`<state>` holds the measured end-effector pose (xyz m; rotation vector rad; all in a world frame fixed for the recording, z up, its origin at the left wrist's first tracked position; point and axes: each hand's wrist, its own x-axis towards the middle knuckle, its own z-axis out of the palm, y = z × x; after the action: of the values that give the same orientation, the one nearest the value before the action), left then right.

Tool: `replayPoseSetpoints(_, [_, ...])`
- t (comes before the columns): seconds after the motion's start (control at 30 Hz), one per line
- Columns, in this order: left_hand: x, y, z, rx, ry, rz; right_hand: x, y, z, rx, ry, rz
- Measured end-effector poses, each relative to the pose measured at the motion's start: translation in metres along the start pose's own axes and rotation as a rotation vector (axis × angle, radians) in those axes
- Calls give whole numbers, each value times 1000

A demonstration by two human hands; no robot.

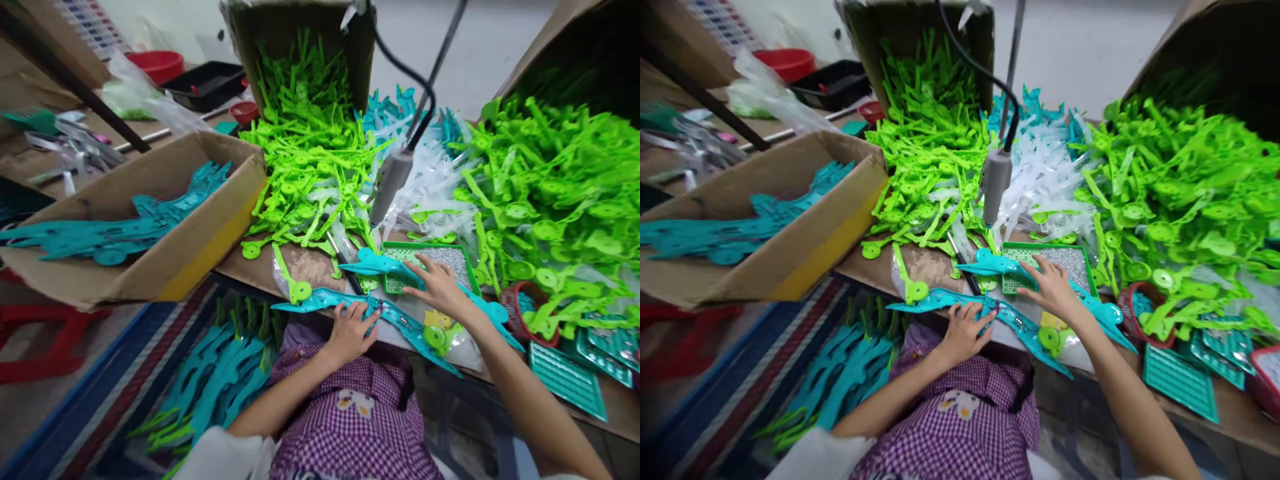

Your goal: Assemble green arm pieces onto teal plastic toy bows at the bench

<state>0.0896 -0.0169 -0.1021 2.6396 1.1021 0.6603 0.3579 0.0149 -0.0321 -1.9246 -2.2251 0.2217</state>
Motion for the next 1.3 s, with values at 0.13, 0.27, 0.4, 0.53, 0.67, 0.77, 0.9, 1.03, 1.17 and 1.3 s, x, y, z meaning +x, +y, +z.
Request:
replayPoseSetpoints(0.13, [-5, 12, 2, 55, -25, -59, -18, 6, 18, -82, -41, -27])
replayPoseSetpoints(0.27, [-9, 16, 7, 50, -15, -112, -17, 15, 22, -7, -78, -137])
replayPoseSetpoints(0.4, [-11, 15, 10, 40, -23, -128, -25, 21, 15, 24, -82, -136])
replayPoseSetpoints(0.53, [-12, 15, 14, 46, -11, -135, -37, 0, -11, -74, 23, -113])
replayPoseSetpoints(0.67, [-15, 15, 18, 63, 5, -124, -25, -56, -43, -56, 159, -78])
replayPoseSetpoints(0.77, [-16, 14, 18, 67, -4, -108, -1, -99, -51, 138, 178, -103])
replayPoseSetpoints(0.9, [-18, 10, 19, 49, -79, -86, 20, -120, -27, 344, -1, -223])
replayPoseSetpoints(1.03, [-17, 11, 21, 12, -162, -115, 21, -113, 9, 331, -200, -228])
replayPoseSetpoints(1.17, [-16, 14, 22, 7, -143, -130, 23, -111, 25, 264, -259, -215])
replayPoseSetpoints(1.3, [-19, 15, 25, 19, -109, -127, 24, -113, 31, 239, -215, -222])
